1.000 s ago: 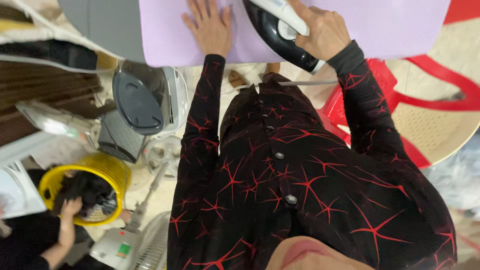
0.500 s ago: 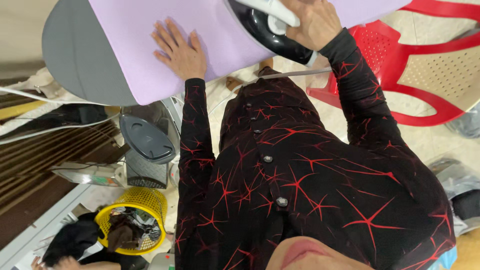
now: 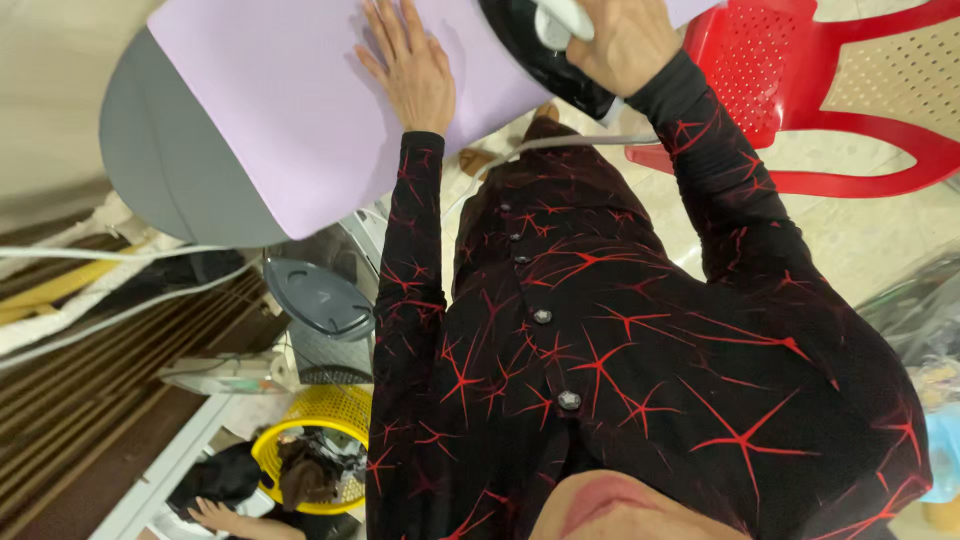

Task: The person irons a large piece of light purple fabric on an ironing board using a steam iron. They move the iron back and forth across the surface while holding the fabric in place with their left hand.

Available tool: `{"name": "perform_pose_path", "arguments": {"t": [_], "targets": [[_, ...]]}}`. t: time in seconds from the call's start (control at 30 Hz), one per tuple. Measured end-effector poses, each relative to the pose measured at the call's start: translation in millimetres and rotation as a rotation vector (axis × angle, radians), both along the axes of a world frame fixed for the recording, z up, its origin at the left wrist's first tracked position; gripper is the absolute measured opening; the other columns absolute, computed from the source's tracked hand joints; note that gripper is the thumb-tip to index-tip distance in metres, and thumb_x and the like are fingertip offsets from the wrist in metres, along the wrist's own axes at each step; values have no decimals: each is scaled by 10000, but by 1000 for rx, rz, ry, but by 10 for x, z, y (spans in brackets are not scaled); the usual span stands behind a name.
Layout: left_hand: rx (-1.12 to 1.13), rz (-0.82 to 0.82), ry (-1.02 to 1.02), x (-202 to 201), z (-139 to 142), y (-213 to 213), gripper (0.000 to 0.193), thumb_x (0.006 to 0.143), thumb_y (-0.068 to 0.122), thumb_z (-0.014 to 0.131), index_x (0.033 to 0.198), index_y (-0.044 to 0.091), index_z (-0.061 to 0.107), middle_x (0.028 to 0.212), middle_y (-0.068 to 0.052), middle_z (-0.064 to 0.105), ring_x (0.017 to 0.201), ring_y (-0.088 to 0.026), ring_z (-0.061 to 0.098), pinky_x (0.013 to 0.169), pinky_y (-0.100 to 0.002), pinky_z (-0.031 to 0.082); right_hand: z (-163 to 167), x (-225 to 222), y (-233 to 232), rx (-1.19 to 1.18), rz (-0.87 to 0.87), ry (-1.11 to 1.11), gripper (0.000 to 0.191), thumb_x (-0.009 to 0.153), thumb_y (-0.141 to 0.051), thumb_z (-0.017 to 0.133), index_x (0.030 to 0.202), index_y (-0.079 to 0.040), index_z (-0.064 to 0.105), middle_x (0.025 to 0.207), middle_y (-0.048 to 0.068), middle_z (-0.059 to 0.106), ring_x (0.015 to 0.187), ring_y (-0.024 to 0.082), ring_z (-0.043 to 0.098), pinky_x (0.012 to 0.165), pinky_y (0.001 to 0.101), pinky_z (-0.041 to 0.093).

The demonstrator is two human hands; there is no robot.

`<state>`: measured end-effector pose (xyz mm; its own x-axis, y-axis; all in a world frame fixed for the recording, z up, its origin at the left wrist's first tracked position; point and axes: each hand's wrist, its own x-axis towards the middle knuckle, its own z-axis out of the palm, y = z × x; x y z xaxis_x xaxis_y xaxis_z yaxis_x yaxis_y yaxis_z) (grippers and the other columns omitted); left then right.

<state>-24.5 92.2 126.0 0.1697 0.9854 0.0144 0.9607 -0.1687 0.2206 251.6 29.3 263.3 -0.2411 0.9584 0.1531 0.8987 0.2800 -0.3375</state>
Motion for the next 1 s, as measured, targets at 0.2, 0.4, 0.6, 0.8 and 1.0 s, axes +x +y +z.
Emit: {"name": "perform_pose_path", "arguments": {"t": [0.2, 0.4, 0.6, 0.8, 1.0], "targets": [[-54, 6, 68, -16, 28, 15, 729, 1093, 581, 459, 1659, 195, 210, 1721, -135, 132, 1598, -365, 107, 1254, -664, 148, 106, 76, -57, -50, -16, 56, 652, 812, -107, 736, 1454, -89, 625, 1029, 190, 710, 847, 422, 677, 732, 502, 541], [20, 10, 73, -61, -30, 6, 728, 1098, 591, 471, 1668, 218, 215, 1728, -101, 146, 1602, -351, 119, 1257, -657, 146, -25, 53, -56, -58, -69, 63, 750, 801, -127, 757, 1518, -106, 537, 996, 183, 698, 783, 407, 684, 676, 500, 549], [-50, 38, 45, 121, 103, 79, 719, 1088, 569, 463, 1667, 212, 232, 1736, -86, 168, 1607, -342, 122, 1260, -641, 118, 37, 204, 11, -110, -124, 62, 812, 783, -118, 754, 1552, -112, 494, 909, 186, 678, 639, 415, 653, 589, 513, 541], [-16, 1, 25, 224, 132, 101, 703, 1122, 540, 445, 1687, 178, 235, 1755, -115, 155, 1626, -355, 126, 1279, -638, 131, -40, 204, 47, -137, -208, 165, 900, 842, -146, 763, 1603, -7, 304, 1015, 243, 659, 780, 446, 667, 677, 523, 549], [14, -52, 66, 161, 87, 189, 722, 1071, 533, 474, 1648, 157, 256, 1708, -156, 181, 1579, -400, 176, 1211, -704, 179, -67, 41, 31, -224, -259, 285, 969, 782, -100, 715, 1602, 51, 222, 1025, 309, 640, 809, 486, 664, 741, 532, 558]]}}
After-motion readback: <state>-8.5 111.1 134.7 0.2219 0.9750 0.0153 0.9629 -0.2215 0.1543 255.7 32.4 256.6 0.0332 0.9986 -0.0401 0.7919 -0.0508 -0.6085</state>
